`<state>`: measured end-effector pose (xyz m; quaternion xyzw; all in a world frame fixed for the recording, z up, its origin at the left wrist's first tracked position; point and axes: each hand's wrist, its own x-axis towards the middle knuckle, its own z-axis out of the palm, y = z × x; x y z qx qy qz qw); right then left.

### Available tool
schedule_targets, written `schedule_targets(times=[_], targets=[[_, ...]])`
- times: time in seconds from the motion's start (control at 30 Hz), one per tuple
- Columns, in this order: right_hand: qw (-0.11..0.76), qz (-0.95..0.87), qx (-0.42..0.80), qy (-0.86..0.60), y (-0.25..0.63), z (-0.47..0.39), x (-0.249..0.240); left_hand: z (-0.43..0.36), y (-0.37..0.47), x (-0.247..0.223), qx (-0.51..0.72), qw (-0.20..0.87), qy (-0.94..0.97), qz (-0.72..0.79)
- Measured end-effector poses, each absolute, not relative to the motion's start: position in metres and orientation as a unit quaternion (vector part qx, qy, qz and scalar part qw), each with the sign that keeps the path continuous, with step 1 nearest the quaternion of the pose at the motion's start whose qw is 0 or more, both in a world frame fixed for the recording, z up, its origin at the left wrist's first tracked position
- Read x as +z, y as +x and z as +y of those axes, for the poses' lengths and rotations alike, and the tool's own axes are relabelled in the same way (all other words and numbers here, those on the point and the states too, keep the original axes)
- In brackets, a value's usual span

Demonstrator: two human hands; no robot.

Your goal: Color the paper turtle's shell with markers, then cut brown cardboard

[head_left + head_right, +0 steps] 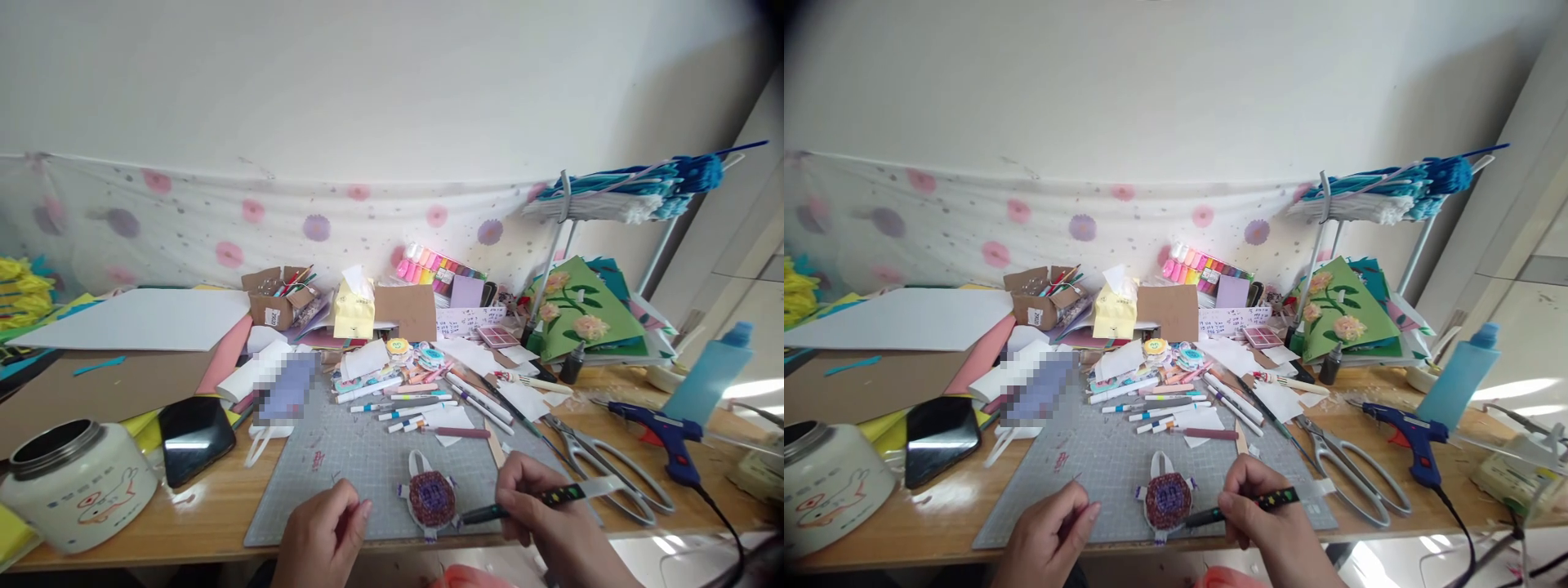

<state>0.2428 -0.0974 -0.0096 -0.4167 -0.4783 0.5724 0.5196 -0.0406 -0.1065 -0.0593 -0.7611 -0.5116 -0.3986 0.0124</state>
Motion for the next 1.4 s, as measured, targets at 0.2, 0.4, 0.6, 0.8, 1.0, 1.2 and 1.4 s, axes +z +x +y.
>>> schedule_targets(times=[0.2,0.4,0.6,0.8,1.0,1.2,1.4], targets=[[0.531,-0.471,0.552,-0.438,0.266,-0.098,-0.004,-0.111,-0.04,-0.042,-0.415,-0.032,-0.749,-0.516],[0.472,-0.557,0.503,-0.463,0.288,-0.085,0.006,-0.07,-0.026,0.008,-0.283,-0.13,-0.812,-0.494],[0.42,-0.656,0.433,-0.453,0.287,-0.059,0.022,0.004,0.005,0.029,-0.111,-0.216,-0.884,-0.399],[0.418,-0.644,0.45,-0.457,0.283,-0.046,0.015,0.029,0.013,0.011,-0.045,-0.292,-0.883,-0.364],[0.418,-0.606,0.482,-0.475,0.278,-0.04,0.004,0.021,0.005,0.0,-0.061,-0.237,-0.903,-0.353],[0.453,-0.546,0.517,-0.479,0.27,-0.029,0.003,0.021,0.006,-0.008,-0.06,-0.17,-0.913,-0.365],[0.579,-0.503,0.452,-0.456,0.261,-0.021,0.005,0.017,0.003,-0.005,-0.1,-0.158,-0.92,-0.344]])
